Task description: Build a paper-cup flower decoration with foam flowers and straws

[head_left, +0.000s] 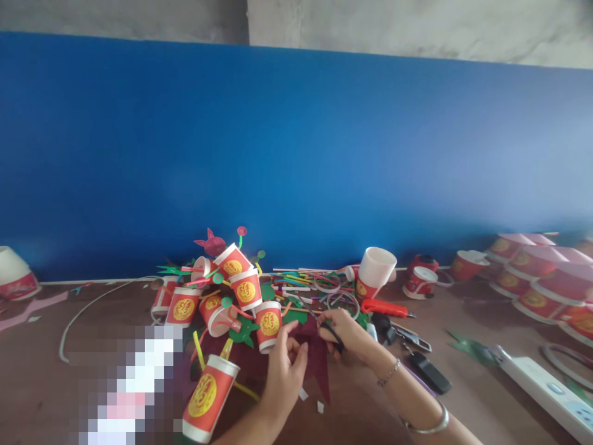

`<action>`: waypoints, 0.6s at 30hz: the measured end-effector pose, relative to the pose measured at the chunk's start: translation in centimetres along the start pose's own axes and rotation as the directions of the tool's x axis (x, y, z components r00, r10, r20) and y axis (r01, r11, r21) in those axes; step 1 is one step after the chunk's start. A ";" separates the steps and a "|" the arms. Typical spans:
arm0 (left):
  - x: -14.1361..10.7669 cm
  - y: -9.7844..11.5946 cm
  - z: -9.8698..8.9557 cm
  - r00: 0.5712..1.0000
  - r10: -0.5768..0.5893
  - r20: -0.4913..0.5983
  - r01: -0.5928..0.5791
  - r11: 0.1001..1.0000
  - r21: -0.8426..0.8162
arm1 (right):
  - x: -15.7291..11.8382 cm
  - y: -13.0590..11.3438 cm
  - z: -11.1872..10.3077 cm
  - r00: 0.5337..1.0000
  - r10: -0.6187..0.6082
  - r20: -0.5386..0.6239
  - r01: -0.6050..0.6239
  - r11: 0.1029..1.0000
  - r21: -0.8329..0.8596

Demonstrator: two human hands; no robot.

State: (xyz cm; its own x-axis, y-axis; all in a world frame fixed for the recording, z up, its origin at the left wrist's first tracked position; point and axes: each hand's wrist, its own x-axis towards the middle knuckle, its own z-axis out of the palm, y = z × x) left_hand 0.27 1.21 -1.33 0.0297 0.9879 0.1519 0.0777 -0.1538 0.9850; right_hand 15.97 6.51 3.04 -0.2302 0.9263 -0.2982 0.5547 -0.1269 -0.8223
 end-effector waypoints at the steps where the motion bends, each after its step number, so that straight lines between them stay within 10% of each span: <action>1: 0.0 -0.1 0.1 1.000 -0.005 0.015 0.005 1.000 -0.007 | -0.1 0.0 0.0 1.000 -0.010 0.008 0.010 1.000 0.020; 9: -0.7 1.1 0.0 0.999 0.031 -0.033 -0.029 0.998 0.054 | -0.7 -1.1 1.6 0.920 -0.271 -0.282 0.183 0.936 -0.299; 18: -0.6 1.2 -0.3 0.993 0.054 -0.101 -0.049 0.997 0.052 | 0.6 -1.6 3.2 0.940 -0.299 -0.164 0.173 0.833 -0.526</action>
State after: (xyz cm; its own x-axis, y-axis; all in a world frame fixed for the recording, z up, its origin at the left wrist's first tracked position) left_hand 0.00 0.40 -0.26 -0.0672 0.9749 0.2122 0.1277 -0.2025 0.9709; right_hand 12.38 6.11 2.64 -0.2513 0.9669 0.0449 0.8425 0.2413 -0.4817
